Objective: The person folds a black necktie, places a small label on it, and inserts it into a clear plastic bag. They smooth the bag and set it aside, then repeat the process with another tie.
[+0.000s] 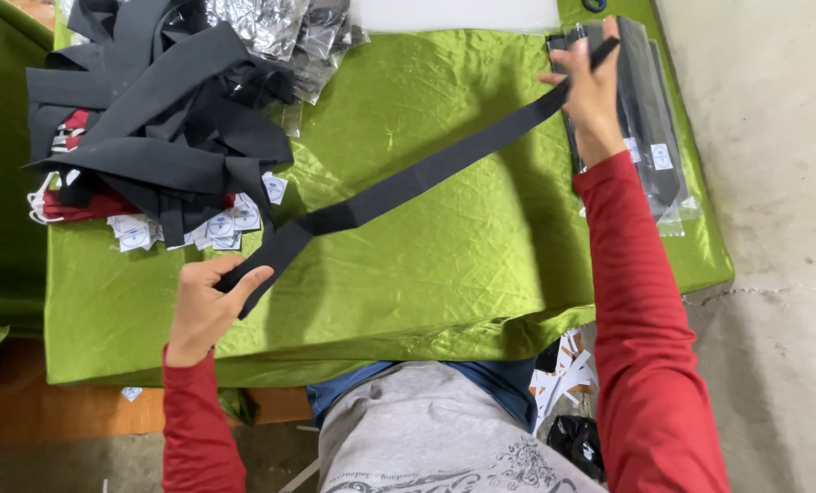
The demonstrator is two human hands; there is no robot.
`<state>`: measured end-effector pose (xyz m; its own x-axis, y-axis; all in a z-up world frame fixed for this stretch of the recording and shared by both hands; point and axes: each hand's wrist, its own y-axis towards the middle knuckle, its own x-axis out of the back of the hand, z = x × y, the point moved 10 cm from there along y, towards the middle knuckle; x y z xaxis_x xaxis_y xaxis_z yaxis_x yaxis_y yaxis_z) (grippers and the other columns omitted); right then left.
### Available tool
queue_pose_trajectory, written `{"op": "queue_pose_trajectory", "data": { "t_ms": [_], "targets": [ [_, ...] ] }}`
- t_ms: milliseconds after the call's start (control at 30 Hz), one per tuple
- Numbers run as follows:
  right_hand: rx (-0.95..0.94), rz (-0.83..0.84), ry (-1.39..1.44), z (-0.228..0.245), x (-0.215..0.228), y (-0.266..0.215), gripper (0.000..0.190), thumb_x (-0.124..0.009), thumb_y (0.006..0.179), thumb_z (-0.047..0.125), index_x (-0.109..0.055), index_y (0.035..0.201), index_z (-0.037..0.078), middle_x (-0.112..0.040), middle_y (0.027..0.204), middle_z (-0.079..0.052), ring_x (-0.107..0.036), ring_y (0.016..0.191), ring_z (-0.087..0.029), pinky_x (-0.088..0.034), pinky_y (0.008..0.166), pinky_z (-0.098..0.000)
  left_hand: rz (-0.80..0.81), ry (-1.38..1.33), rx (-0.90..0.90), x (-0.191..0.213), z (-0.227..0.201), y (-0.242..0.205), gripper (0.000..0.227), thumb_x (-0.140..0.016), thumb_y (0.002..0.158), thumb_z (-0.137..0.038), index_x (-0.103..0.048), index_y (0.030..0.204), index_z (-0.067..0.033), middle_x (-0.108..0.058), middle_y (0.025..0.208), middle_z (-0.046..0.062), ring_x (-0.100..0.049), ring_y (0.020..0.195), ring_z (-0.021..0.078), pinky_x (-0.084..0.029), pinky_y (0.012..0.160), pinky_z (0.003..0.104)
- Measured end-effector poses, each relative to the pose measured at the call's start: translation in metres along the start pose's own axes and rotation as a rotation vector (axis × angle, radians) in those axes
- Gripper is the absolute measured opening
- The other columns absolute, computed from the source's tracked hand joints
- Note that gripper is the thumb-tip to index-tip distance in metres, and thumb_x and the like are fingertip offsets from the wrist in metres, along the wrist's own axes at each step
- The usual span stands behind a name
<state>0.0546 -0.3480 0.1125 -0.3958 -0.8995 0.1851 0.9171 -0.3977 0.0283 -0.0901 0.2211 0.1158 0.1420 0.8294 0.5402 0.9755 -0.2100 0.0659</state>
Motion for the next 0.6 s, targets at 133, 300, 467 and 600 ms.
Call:
{"op": "queue_pose_trajectory", "data": {
  "t_ms": [133,300,467,600],
  "targets": [
    [0.529,0.040,-0.758,0.042,-0.087,-0.096,0.106,-0.077,0.116,0.042,0.010,0.164,0.006,0.002,0.175,-0.021,-0.010,0.168,-0.036,-0.013,0.138,-0.0544,-0.172,-0.074,-0.092,-0.039,-0.009,0.007,0.050,-0.068,0.102,-0.017,-0.035,0.067,-0.0103,-0.028,0.061,-0.003,-0.025,0.059,0.0106,-0.020,0.055,0.031],
    [0.532,0.857,0.125,0.055,-0.211,-0.266,0.077,-0.030,0.100,0.070,-0.070,0.114,0.006,-0.066,0.133,-0.018,-0.060,0.130,-0.037,-0.044,0.111,-0.0525,-0.122,-0.651,-0.159,-0.089,-0.067,0.033,0.030,-0.047,0.108,-0.006,-0.065,0.129,0.0062,-0.075,0.111,0.026,-0.071,0.101,0.0230,-0.064,0.081,0.039],
    [0.222,0.917,0.463,0.007,-0.224,-0.287,0.075,-0.083,0.083,0.031,-0.055,0.146,0.003,-0.058,0.146,-0.016,-0.053,0.136,-0.028,-0.035,0.118,-0.0530,0.194,-1.131,-0.126,-0.123,-0.162,0.052,0.043,-0.041,0.107,-0.001,-0.037,0.150,0.0033,-0.065,0.128,0.035,-0.067,0.116,0.0409,-0.058,0.096,0.049],
    [-0.019,0.799,0.506,0.007,-0.210,-0.263,0.086,-0.081,0.083,0.057,-0.052,0.148,0.008,-0.064,0.136,-0.013,-0.061,0.124,-0.022,-0.044,0.111,-0.0529,0.206,-1.381,-0.088,-0.135,-0.162,0.069,0.065,-0.043,0.103,0.007,-0.020,0.162,-0.0078,-0.055,0.141,0.038,-0.058,0.132,0.0470,-0.047,0.111,0.057]
  ]
}}
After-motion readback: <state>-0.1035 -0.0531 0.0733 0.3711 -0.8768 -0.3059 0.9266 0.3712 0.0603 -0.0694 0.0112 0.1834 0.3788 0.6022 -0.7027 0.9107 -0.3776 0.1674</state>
